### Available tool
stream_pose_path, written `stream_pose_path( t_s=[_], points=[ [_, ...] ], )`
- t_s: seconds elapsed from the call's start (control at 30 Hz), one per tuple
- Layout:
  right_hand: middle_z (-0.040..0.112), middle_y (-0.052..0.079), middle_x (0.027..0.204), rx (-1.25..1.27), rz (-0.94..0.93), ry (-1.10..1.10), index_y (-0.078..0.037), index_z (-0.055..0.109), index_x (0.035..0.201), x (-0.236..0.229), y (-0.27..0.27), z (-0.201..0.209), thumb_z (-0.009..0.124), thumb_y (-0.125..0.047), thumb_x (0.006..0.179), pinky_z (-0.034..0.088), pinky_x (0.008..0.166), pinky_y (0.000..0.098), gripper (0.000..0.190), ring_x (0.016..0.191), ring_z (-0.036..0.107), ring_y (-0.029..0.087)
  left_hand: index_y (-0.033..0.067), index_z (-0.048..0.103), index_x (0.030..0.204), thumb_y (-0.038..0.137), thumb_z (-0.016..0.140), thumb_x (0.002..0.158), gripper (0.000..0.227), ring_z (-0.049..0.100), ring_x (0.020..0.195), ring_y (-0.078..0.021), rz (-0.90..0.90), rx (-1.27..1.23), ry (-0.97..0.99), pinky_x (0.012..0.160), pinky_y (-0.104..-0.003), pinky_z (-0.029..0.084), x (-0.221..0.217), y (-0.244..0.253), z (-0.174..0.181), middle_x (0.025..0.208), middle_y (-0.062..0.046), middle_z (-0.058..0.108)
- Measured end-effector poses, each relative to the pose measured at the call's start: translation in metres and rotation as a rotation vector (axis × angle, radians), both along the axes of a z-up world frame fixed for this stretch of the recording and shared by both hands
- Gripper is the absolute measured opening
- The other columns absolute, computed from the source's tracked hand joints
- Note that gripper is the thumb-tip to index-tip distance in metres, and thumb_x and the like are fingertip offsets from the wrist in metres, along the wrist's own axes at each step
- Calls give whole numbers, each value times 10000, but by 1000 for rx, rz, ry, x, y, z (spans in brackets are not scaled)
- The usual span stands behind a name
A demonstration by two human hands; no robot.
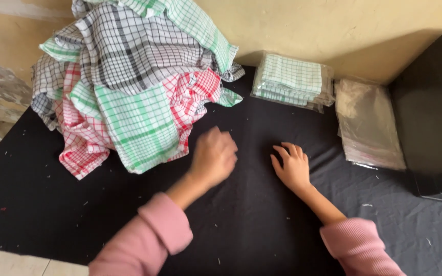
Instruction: The person folds patterned cloths by hand and places them inside clear plastic bags.
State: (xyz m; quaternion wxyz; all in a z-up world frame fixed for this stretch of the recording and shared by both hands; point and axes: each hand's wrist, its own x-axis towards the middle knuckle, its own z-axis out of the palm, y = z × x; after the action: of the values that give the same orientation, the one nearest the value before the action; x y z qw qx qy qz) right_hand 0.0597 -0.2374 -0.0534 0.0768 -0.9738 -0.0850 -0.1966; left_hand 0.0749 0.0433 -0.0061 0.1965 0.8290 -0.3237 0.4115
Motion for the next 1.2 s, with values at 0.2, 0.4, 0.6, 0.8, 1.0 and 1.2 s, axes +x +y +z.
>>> stream_pose_path(
  t_s=[0.2,0.4,0.6,0.8,1.0,1.2],
  points=[
    [514,86,1498,-30,32,265,-262,587,1417,-81,-24,7,601,-447,972,435,1116,500,483,1426,454,337,87,690,1011,233,832,791,299,625,889,-396,426,-72,-360,741,-499,541,127,76,71,1038,-155,615],
    [483,159,1520,45,220,36,-155,568,1424,-106,-28,-12,609,-347,963,347,1166,543,501,1436,408,403,29,729,1310,317,625,997,438,205,1460,-445,697,236,150,1141,-654,175,215,143,143,1614,-215,336],
    [470,156,1526,81,219,79,-161,571,1421,-104,-26,-8,590,-360,970,322,1171,542,493,1438,387,410,0,701,1253,348,504,1029,458,64,1528,-427,719,273,385,1158,-675,-49,251,159,135,1594,-148,414],
    [452,149,1537,100,216,120,-162,554,1437,-104,-26,-7,576,-363,979,297,1185,548,501,1452,357,412,-54,712,1274,15,636,975,316,353,1463,-404,516,124,-42,1203,-591,98,199,125,152,1424,-184,615],
    [475,160,1516,81,236,61,-159,564,1425,-100,-29,-14,588,-364,975,323,1170,545,496,1425,396,417,60,661,1112,-21,695,866,261,597,723,-130,575,384,-355,523,-249,478,96,55,140,1137,-65,570],
    [456,156,1498,80,171,205,-211,520,1476,-100,-30,-12,540,-463,1005,307,1163,601,535,1448,369,437,108,628,911,132,650,899,35,600,483,-221,213,181,-331,472,-331,490,-2,-11,90,711,18,521]
  ],
)
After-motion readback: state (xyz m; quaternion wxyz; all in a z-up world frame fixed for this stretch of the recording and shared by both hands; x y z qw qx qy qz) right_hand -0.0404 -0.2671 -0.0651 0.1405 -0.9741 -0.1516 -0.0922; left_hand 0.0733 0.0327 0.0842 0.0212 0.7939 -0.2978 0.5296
